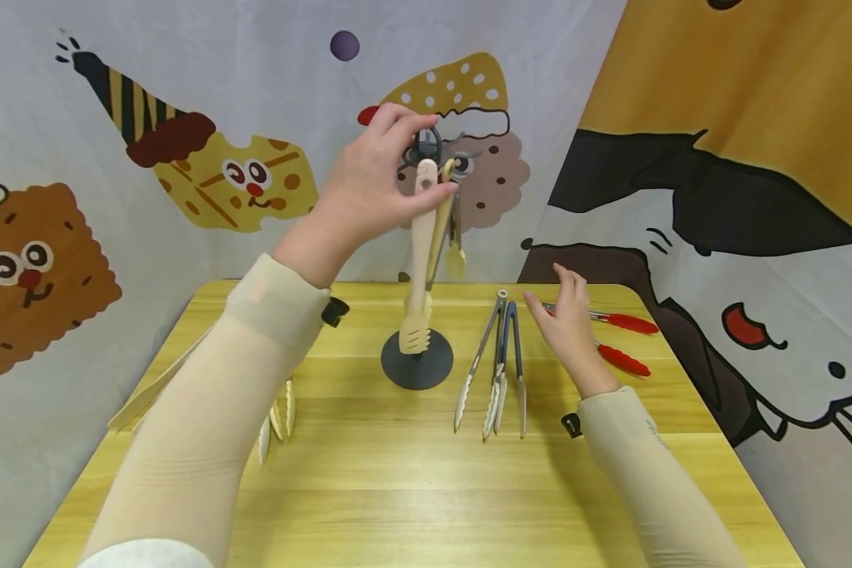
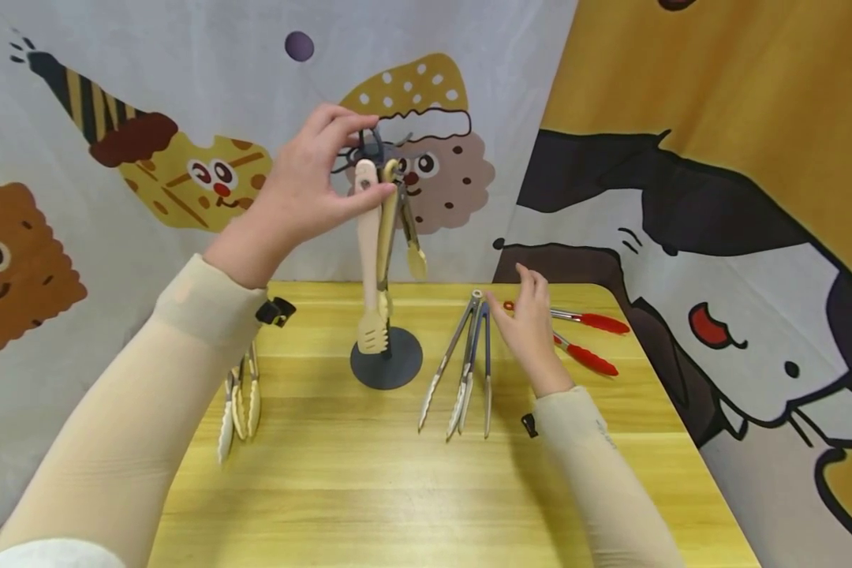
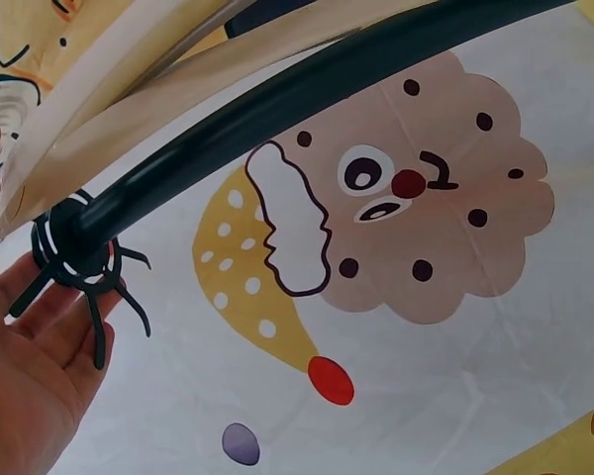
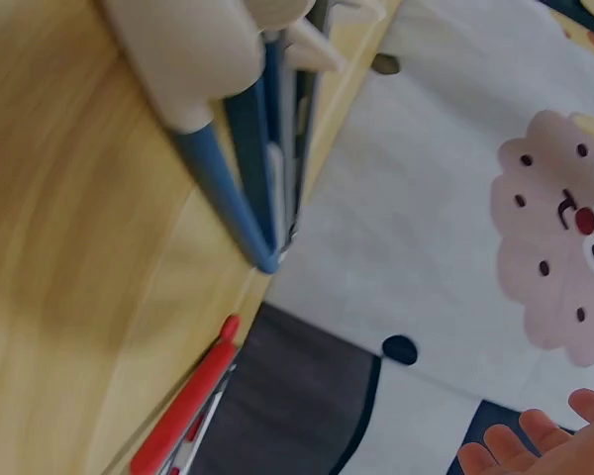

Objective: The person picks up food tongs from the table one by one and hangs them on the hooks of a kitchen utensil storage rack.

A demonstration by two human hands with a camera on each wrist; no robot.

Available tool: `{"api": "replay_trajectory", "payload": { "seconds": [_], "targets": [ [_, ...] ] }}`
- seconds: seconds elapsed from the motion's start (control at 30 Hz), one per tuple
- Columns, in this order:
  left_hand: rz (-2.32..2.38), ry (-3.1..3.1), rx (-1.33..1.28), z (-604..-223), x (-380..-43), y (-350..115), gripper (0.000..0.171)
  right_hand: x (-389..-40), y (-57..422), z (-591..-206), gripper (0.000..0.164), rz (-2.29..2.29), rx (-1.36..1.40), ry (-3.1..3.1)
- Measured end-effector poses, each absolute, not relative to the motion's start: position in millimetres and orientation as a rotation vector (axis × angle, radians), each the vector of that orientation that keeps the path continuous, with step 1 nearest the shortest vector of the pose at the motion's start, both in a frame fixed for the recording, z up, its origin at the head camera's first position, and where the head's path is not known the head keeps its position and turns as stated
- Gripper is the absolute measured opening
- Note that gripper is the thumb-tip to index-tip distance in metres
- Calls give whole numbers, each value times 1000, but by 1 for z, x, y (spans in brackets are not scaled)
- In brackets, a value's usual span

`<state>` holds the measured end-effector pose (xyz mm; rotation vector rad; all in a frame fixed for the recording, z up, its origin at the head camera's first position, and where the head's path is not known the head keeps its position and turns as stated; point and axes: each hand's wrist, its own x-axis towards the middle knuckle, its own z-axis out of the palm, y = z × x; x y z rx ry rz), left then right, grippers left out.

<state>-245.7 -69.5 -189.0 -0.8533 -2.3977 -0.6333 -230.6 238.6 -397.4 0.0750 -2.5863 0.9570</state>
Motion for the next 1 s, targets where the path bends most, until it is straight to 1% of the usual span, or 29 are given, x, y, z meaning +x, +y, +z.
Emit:
{"api": "replay_trajectory", "payload": {
  "seconds": [0.33, 0.6, 0.83, 1.0],
  "targets": [
    [-623, -2435, -716, -186, -243, -57, 79, -238, 264, -408, 73, 892, -40, -2702],
    [-590, -2468, -611, -184, -242, -48, 72, -246, 289, -420, 77, 820, -195, -2805],
    [-650, -2473, -627, -184, -241, -47, 66, -250, 311, -429, 79, 823, -242, -2868],
    [-717, -2468, -718, -183, -241, -53, 64, -250, 324, -431, 84, 808, -263, -2916]
  ]
}}
